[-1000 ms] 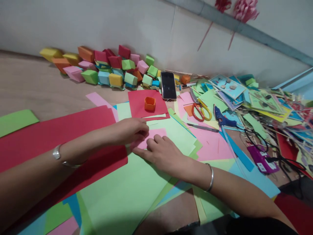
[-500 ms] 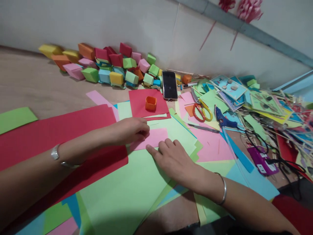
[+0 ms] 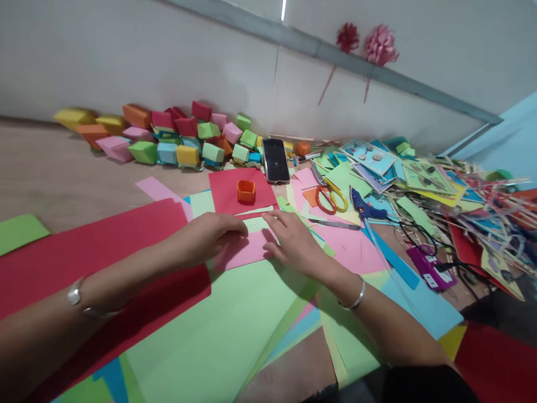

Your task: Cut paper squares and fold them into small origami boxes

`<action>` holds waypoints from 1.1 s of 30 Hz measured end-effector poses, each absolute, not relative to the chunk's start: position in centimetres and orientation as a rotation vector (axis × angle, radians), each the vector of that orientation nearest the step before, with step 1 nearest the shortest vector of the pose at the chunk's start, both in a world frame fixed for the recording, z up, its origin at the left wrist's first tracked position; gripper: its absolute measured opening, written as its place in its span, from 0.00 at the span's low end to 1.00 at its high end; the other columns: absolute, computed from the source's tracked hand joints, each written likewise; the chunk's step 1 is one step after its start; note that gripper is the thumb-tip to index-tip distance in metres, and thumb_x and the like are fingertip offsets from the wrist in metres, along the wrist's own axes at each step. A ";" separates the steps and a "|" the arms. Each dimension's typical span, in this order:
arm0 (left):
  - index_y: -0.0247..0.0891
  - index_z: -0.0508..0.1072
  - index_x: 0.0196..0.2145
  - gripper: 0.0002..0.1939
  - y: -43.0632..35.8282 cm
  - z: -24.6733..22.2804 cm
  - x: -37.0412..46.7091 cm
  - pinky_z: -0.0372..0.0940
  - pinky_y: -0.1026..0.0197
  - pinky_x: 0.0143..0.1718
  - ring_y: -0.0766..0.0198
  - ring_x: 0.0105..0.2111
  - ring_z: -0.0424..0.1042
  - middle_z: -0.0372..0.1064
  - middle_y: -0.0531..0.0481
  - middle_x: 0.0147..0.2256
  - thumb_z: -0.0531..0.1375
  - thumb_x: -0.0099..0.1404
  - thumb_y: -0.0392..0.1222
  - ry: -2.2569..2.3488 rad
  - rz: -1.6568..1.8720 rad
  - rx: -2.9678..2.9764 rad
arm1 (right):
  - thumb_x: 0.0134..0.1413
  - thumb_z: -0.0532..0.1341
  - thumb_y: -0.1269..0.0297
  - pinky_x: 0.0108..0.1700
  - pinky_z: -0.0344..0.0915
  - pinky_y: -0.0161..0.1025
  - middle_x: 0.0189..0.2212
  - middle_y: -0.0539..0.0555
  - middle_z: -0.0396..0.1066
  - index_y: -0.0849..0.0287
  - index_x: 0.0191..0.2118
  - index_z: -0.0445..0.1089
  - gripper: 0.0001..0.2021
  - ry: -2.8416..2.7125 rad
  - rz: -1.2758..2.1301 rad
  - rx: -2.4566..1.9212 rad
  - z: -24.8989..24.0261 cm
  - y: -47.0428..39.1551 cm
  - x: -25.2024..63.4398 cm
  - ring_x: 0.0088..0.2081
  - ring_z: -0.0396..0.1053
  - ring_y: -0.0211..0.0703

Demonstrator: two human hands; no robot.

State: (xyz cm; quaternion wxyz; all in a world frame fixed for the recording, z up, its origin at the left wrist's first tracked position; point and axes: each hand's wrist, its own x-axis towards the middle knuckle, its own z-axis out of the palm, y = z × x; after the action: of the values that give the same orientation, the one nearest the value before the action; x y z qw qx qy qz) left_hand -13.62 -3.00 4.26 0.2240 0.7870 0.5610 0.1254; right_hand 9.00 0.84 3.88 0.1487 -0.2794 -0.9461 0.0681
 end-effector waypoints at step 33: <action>0.40 0.78 0.29 0.14 -2.8 2.1 -14.3 0.68 0.53 0.49 0.55 0.48 0.72 0.70 0.45 0.45 0.53 0.59 0.31 1.341 1.213 2.169 | 0.60 0.61 0.72 0.37 0.63 0.37 0.34 0.51 0.78 0.59 0.29 0.70 0.08 -2.326 -0.495 -0.093 3.0 -1.2 8.6 0.39 0.74 0.37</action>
State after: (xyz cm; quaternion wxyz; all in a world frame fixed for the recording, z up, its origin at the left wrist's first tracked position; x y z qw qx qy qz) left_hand -14.28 -2.81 2.12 0.1581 0.7584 0.4689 0.4242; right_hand 8.63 -1.16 2.96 0.3718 -0.0364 -0.9073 -0.1930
